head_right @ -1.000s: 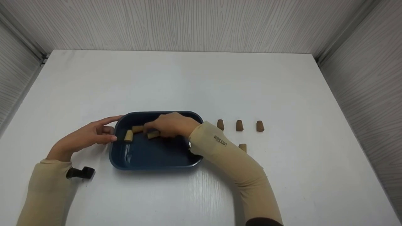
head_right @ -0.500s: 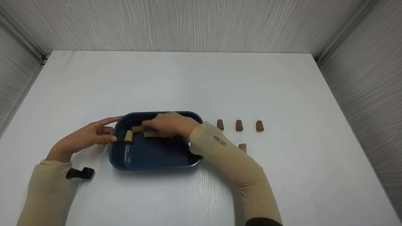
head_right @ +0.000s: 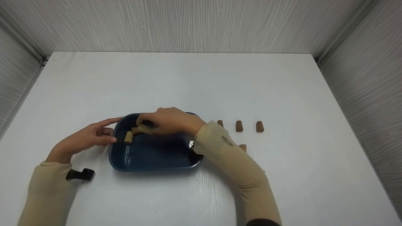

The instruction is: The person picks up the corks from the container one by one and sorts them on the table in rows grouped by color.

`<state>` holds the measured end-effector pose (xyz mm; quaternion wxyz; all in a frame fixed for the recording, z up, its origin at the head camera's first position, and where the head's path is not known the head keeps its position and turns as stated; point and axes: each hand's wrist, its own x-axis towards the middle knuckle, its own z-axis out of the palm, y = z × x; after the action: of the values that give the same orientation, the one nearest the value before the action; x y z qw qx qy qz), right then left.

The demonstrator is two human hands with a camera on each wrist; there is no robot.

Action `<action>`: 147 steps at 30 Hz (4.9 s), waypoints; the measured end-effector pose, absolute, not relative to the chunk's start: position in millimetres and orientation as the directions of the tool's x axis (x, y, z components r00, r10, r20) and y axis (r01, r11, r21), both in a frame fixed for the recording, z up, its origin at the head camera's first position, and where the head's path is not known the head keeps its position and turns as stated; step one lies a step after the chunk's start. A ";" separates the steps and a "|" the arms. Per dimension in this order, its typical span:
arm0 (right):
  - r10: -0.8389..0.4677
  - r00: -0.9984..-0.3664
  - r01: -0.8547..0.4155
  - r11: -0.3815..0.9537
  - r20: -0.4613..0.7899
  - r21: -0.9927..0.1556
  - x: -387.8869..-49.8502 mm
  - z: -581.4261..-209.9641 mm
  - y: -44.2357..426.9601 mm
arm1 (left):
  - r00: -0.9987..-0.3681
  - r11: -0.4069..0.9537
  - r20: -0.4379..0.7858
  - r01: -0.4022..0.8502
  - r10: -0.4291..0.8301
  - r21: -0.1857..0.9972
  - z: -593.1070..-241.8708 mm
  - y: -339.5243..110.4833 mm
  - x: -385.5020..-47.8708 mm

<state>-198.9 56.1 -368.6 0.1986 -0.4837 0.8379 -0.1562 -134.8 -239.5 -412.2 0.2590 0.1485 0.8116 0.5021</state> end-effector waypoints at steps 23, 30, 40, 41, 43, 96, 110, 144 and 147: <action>-0.851 -0.515 -0.563 0.247 0.101 -0.789 -176.3 -320.6 86.7 | -0.835 0.497 -0.307 -0.047 0.456 0.866 -412.8 -245.6 -134.5; -0.813 -0.563 -0.516 0.208 0.146 -0.831 -171.7 -308.0 98.2 | -0.838 0.491 -0.295 -0.037 0.459 0.870 -413.3 -247.3 -137.1; -0.772 -0.609 -0.543 0.242 0.179 -0.804 -166.4 -295.7 125.3 | -0.834 0.488 -0.291 -0.029 0.469 0.872 -414.6 -246.6 -136.8; -0.768 -0.615 -0.544 0.247 0.180 -0.802 -165.7 -294.1 128.2 | -0.834 0.490 -0.291 -0.029 0.469 0.871 -414.3 -247.0 -136.6; -0.760 -0.624 -0.550 0.262 0.181 -0.793 -165.0 -291.3 133.9 | -0.834 0.490 -0.290 -0.027 0.469 0.871 -413.9 -247.8 -136.6; -0.546 -0.838 -0.374 0.586 -0.009 -0.719 -163.4 -352.9 284.4 | -0.843 0.514 -0.299 -0.032 0.447 0.857 -409.6 -252.6 -140.0; -0.492 -0.869 -0.321 0.637 -0.049 -0.701 -155.7 -373.1 315.2 | -0.840 0.489 -0.286 -0.028 0.462 0.872 -410.8 -252.5 -139.9; -0.471 -0.829 -0.198 0.751 -0.301 -0.630 -146.4 -414.2 345.2 | -0.837 0.473 -0.288 -0.041 0.465 0.880 -411.5 -251.7 -140.4; -0.470 -0.825 -0.207 0.769 -0.315 -0.605 -147.0 -415.9 345.3 | -0.838 0.476 -0.291 -0.043 0.462 0.879 -412.1 -251.8 -140.7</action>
<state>-147.0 345.3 -415.9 0.2308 -0.1854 0.9118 -0.2847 -140.7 -251.8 -412.1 0.2547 0.1278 0.8204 0.4957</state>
